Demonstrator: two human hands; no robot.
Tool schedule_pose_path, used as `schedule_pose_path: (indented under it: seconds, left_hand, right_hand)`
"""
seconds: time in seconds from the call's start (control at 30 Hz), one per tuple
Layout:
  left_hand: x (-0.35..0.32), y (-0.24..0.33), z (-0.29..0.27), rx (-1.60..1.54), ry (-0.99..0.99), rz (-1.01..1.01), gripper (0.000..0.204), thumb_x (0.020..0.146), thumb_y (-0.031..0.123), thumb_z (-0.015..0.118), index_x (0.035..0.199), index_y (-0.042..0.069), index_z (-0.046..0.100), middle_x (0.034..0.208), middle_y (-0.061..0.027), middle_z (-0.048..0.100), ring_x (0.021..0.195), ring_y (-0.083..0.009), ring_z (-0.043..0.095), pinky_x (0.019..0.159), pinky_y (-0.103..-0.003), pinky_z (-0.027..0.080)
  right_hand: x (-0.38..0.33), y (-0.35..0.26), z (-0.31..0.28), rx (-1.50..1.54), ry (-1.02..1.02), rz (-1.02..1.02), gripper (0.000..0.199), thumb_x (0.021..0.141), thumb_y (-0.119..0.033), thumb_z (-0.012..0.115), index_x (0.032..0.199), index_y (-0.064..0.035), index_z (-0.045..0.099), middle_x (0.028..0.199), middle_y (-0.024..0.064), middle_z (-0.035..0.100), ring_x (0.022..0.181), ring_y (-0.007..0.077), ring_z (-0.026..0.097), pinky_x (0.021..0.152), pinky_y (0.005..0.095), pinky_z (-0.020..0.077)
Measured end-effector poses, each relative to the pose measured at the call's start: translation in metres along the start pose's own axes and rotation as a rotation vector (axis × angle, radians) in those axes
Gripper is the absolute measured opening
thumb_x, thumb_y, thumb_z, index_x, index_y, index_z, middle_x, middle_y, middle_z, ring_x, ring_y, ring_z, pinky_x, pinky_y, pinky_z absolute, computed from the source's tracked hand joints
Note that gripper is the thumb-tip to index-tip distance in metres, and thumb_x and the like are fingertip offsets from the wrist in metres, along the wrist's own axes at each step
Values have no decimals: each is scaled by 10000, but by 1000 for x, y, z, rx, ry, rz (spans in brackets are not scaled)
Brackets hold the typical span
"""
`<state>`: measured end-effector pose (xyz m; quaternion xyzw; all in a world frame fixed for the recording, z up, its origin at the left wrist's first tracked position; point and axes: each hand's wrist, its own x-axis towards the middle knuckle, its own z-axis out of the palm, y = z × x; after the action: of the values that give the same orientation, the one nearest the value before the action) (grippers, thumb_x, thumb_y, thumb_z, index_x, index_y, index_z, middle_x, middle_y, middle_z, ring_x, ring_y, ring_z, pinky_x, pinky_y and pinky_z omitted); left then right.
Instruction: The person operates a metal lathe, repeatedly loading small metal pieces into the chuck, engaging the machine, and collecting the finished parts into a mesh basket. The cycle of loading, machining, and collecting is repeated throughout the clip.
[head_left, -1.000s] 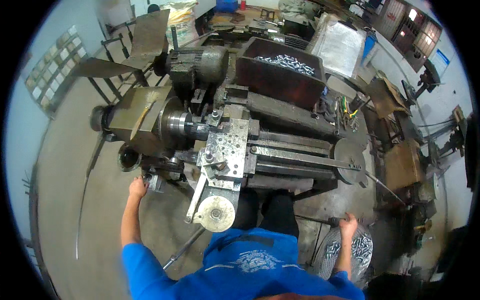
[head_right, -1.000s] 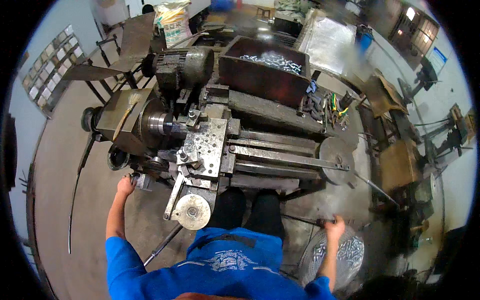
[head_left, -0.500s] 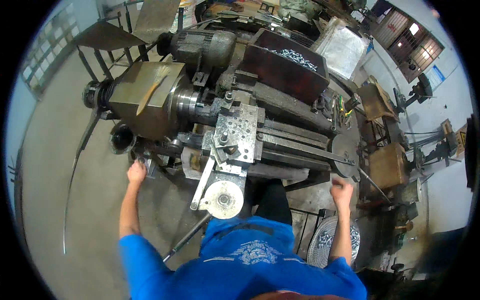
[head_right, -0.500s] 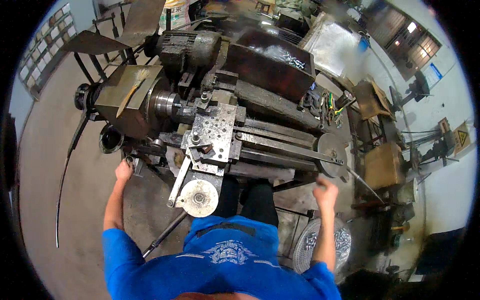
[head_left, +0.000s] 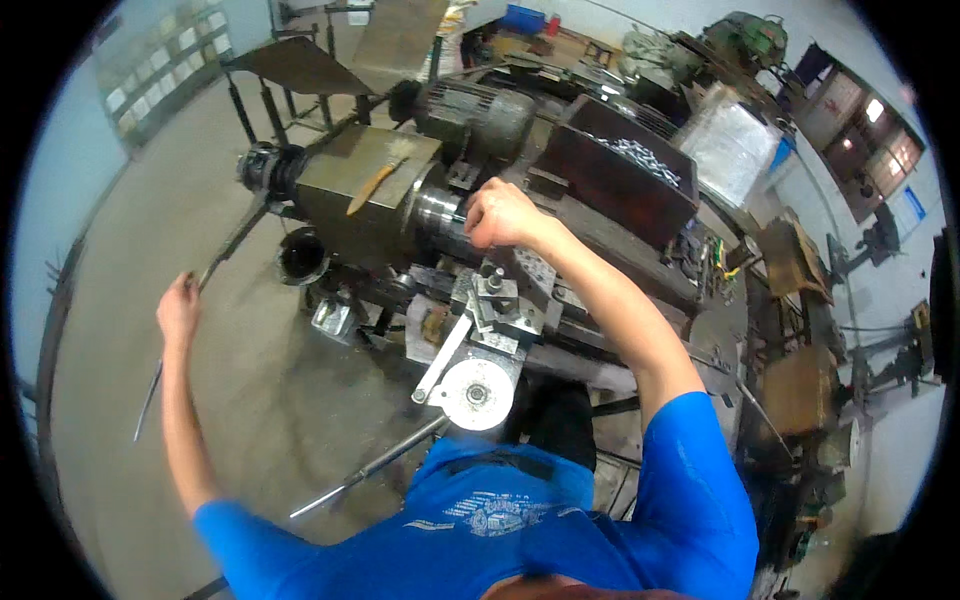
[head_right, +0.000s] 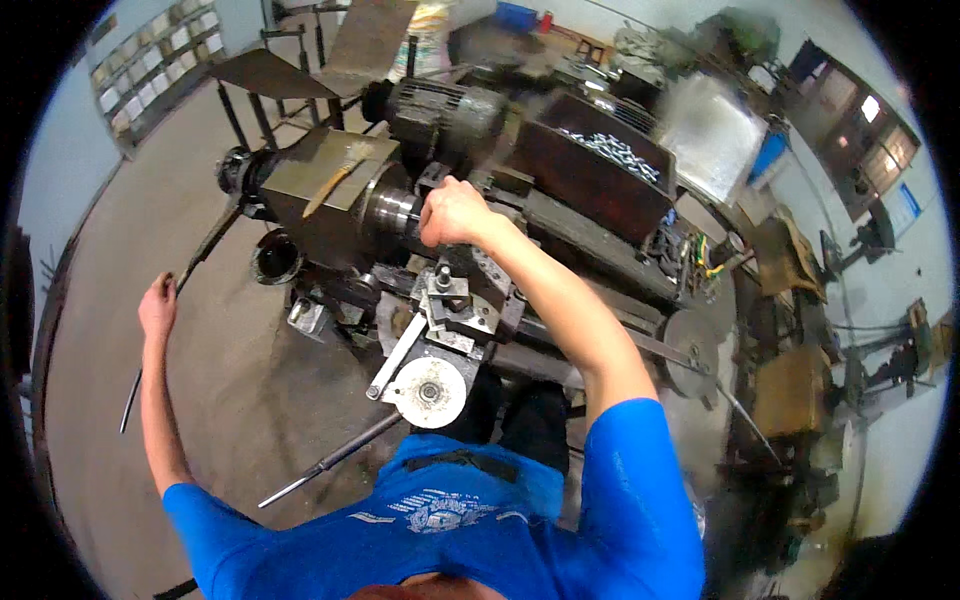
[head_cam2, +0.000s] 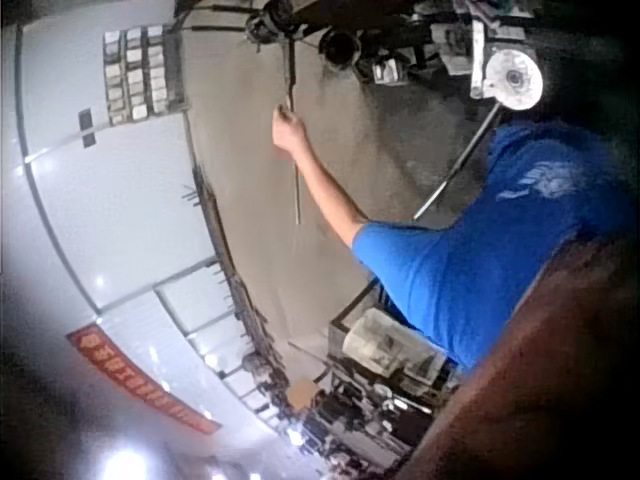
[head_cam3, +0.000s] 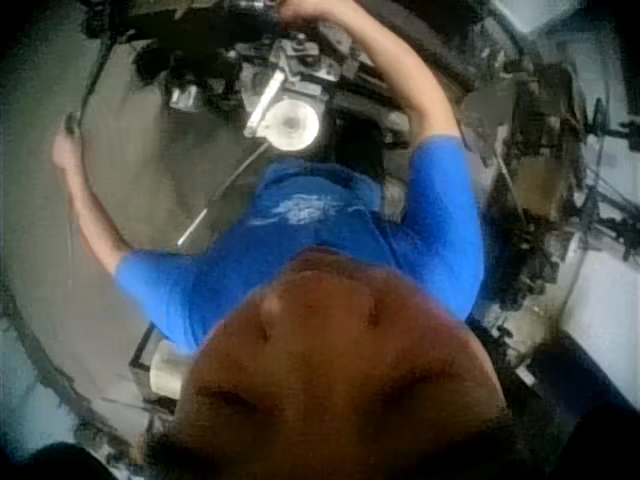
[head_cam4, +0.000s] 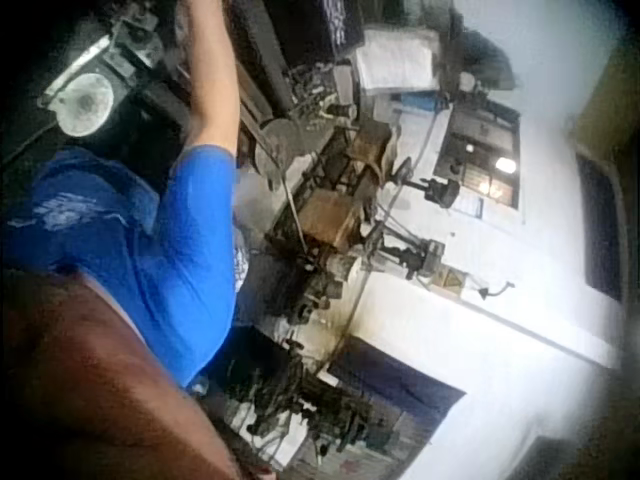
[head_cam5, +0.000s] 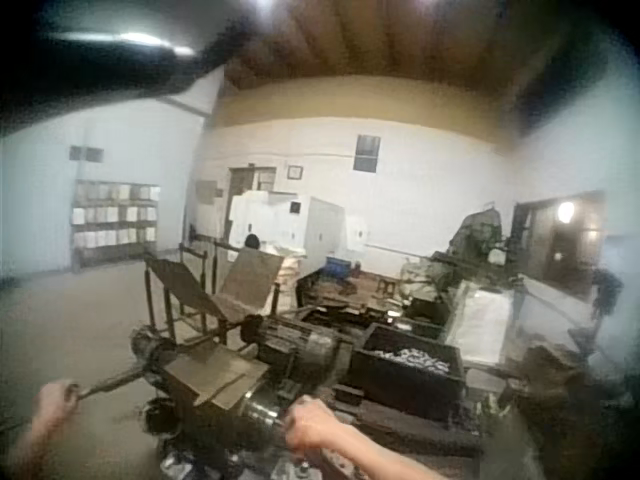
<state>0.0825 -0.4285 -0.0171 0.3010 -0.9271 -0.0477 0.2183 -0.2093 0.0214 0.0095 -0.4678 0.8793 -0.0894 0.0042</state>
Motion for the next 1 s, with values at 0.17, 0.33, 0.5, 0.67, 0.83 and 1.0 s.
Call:
schedule_pose_path:
  seconds: [0.17,0.33,0.5,0.67,0.83,1.0]
  left_hand:
    - [-80,-148,16,189,59,-339,631,898,578,301,1065,62,623,977,-184,632,966,-352,576,839,-437,434]
    - [-117,-58,-3,146,-94,-512,645,866,616,349,955,50,645,921,-177,641,875,-354,600,773,-450,442]
    - [-160,13,-11,98,-199,-651,573,838,577,452,876,39,645,831,-183,644,824,-359,617,725,-463,456]
    - [-173,46,-15,152,-84,-481,348,779,390,586,798,45,624,767,-204,622,767,-392,604,690,-462,468]
    - [-160,44,-27,150,-146,-320,289,771,281,618,845,1,610,806,-200,623,772,-389,600,686,-458,473]
    - [-116,164,-46,-478,3,188,345,798,142,626,1109,2,571,973,-170,628,900,-274,608,773,-367,481]
  right_hand:
    - [25,-16,-7,49,-200,132,288,580,-294,615,819,-186,736,859,68,683,906,244,617,814,331,464]
    - [36,-1,-2,119,-251,160,330,600,-337,626,891,-219,725,901,54,684,872,237,638,770,327,491]
    - [35,-11,-2,96,-208,165,377,590,-380,637,887,-164,718,899,107,675,885,244,641,792,327,489]
    - [24,-9,-9,110,-217,133,401,573,-336,645,874,-77,704,903,156,665,863,292,632,791,339,493]
    - [-12,11,-5,539,216,-337,376,537,-195,612,891,-148,730,973,94,670,969,260,568,828,340,470]
    - [-80,-14,-23,733,244,-470,434,503,-222,652,914,-110,732,1063,38,661,988,193,445,927,334,365]
